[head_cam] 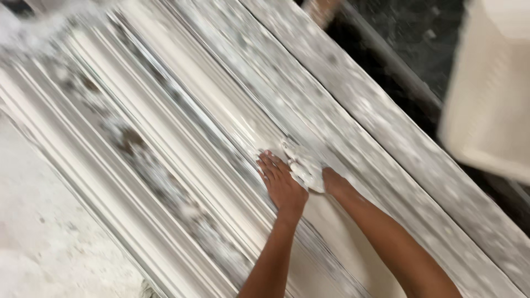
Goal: The person mixes a white gypsum slurry in a plastic bowl by hand, then uses a small sponge to spread the slurry over decorative plaster molding strips, coating their surfaces and smoothing the material along the profiles.
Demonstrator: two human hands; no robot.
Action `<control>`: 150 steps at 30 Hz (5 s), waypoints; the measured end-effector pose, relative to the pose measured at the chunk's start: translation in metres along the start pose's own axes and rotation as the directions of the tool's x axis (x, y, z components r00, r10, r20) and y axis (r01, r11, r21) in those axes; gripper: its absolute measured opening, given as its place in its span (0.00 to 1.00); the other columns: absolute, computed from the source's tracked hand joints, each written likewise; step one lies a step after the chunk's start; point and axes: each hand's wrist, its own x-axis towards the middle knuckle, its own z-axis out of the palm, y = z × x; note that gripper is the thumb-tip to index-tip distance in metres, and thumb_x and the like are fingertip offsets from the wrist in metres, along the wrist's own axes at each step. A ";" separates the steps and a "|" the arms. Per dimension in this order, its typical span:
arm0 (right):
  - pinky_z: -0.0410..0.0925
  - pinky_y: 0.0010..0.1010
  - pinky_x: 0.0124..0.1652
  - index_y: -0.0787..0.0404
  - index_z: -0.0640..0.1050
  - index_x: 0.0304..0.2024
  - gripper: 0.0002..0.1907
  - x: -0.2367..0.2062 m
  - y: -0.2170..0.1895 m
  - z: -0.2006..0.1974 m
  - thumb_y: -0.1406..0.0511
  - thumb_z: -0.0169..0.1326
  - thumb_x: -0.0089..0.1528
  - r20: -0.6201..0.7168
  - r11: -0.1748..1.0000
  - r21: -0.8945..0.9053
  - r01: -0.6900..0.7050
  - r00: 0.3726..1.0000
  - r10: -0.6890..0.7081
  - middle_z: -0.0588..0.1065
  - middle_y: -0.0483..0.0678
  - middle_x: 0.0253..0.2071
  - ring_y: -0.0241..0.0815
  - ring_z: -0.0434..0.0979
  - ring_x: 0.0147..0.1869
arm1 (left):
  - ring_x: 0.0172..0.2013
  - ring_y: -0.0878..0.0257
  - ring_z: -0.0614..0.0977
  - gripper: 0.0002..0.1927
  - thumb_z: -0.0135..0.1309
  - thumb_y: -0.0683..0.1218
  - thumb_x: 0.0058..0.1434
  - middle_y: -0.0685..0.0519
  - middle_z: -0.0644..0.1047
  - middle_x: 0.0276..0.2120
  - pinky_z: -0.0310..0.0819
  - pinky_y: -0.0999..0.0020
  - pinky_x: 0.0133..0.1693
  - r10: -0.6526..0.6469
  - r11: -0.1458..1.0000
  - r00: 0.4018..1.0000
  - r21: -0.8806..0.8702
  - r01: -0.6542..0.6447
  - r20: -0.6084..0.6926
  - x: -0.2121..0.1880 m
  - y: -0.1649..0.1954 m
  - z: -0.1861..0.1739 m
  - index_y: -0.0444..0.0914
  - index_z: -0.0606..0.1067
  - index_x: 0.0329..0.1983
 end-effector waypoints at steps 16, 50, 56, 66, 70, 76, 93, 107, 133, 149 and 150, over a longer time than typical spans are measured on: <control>0.48 0.42 0.74 0.71 0.59 0.73 0.30 -0.507 0.050 0.044 0.63 0.38 0.71 -0.118 0.987 -0.041 0.154 0.980 -0.158 0.53 0.61 0.78 0.56 0.52 0.82 | 0.75 0.32 0.38 0.43 0.47 0.46 0.62 0.27 0.43 0.76 0.23 0.45 0.72 -0.018 0.992 0.990 0.128 0.000 0.137 -0.443 0.208 0.135 0.18 0.46 0.73; 0.50 0.36 0.73 0.68 0.58 0.73 0.30 -1.499 0.129 0.103 0.63 0.38 0.70 -0.147 0.997 0.040 -0.059 0.987 0.064 0.54 0.57 0.77 0.50 0.54 0.80 | 0.75 0.31 0.36 0.41 0.48 0.40 0.63 0.25 0.41 0.75 0.26 0.43 0.71 -0.001 0.995 0.994 -0.100 0.012 0.108 -1.253 0.596 0.421 0.22 0.45 0.74; 0.53 0.33 0.62 0.65 0.61 0.63 0.21 -1.647 0.120 0.156 0.62 0.39 0.71 -0.542 0.945 0.295 -0.139 0.791 0.285 0.58 0.53 0.64 0.46 0.56 0.67 | 0.74 0.34 0.34 0.48 0.52 0.42 0.56 0.27 0.38 0.74 0.22 0.45 0.71 0.008 0.999 0.969 -0.037 0.002 0.249 -1.351 0.637 0.451 0.20 0.41 0.72; 0.55 0.27 0.40 0.59 0.66 0.43 0.11 -1.680 0.099 0.282 0.58 0.41 0.73 -0.105 -0.238 0.866 0.440 0.625 0.774 0.60 0.45 0.40 0.38 0.58 0.42 | 0.74 0.34 0.32 0.51 0.52 0.38 0.54 0.27 0.35 0.74 0.21 0.45 0.70 0.134 0.990 0.817 -0.036 -0.137 0.560 -1.472 0.676 0.457 0.21 0.35 0.72; 0.57 0.25 0.31 0.57 0.68 0.36 0.15 -1.703 0.101 0.263 0.57 0.42 0.74 -0.098 -0.327 0.748 0.578 0.583 0.806 0.62 0.42 0.30 0.35 0.58 0.32 | 0.74 0.33 0.42 0.41 0.50 0.41 0.64 0.27 0.41 0.75 0.40 0.41 0.67 0.373 0.922 0.725 -0.316 -0.223 0.579 -1.509 0.671 0.438 0.28 0.45 0.76; 0.55 0.24 0.17 0.53 0.66 0.22 0.26 -1.596 0.103 0.158 0.52 0.39 0.73 -0.198 -0.261 0.724 0.639 0.555 0.808 0.60 0.37 0.15 0.32 0.56 0.16 | 0.34 0.58 0.71 0.23 0.40 0.50 0.72 0.44 0.72 0.36 0.68 0.60 0.36 0.294 0.623 0.762 -0.720 0.305 0.577 -1.483 0.626 0.388 0.30 0.68 0.63; 0.67 0.33 0.34 0.57 0.72 0.40 0.15 -1.650 0.048 0.147 0.55 0.47 0.59 -0.195 -0.131 0.861 0.491 0.558 0.807 0.71 0.46 0.34 0.42 0.71 0.35 | 0.34 0.60 0.72 0.20 0.36 0.56 0.74 0.51 0.69 0.30 0.69 0.56 0.38 0.096 0.737 0.943 -0.660 0.147 0.317 -1.457 0.599 0.322 0.35 0.70 0.50; 0.63 0.32 0.33 0.59 0.74 0.57 0.26 -1.651 0.041 0.156 0.51 0.32 0.74 -0.165 -0.245 0.839 0.486 0.656 0.737 0.76 0.50 0.40 0.40 0.71 0.35 | 0.33 0.65 0.68 0.10 0.47 0.46 0.71 0.53 0.70 0.28 0.67 0.63 0.35 0.054 0.687 0.942 -0.697 0.206 0.331 -1.462 0.620 0.328 0.33 0.72 0.39; 0.67 0.30 0.30 0.63 0.83 0.45 0.21 -1.573 0.139 0.108 0.53 0.52 0.66 -0.279 0.790 0.498 -0.357 0.797 0.536 0.79 0.45 0.25 0.34 0.74 0.28 | 0.29 0.64 0.74 0.11 0.47 0.48 0.69 0.52 0.75 0.30 0.69 0.63 0.30 -0.524 0.365 0.768 -0.718 0.593 0.367 -1.371 0.633 0.440 0.34 0.74 0.41; 0.72 0.29 0.28 0.64 0.83 0.44 0.13 -1.554 0.148 0.104 0.61 0.57 0.65 -0.190 0.761 0.541 -0.357 0.830 0.525 0.82 0.48 0.28 0.36 0.80 0.26 | 0.27 0.51 0.80 0.09 0.51 0.43 0.63 0.40 0.79 0.26 0.71 0.57 0.30 -0.560 0.793 0.826 -0.327 0.515 -0.058 -1.367 0.645 0.461 0.30 0.75 0.34; 0.73 0.28 0.29 0.64 0.83 0.44 0.13 -1.552 0.149 0.103 0.61 0.56 0.65 -0.161 0.752 0.545 -0.371 0.834 0.528 0.82 0.47 0.29 0.35 0.81 0.26 | 0.27 0.50 0.80 0.10 0.51 0.44 0.64 0.39 0.79 0.26 0.71 0.55 0.30 -0.560 0.796 0.827 -0.310 0.520 -0.048 -1.368 0.648 0.458 0.30 0.75 0.34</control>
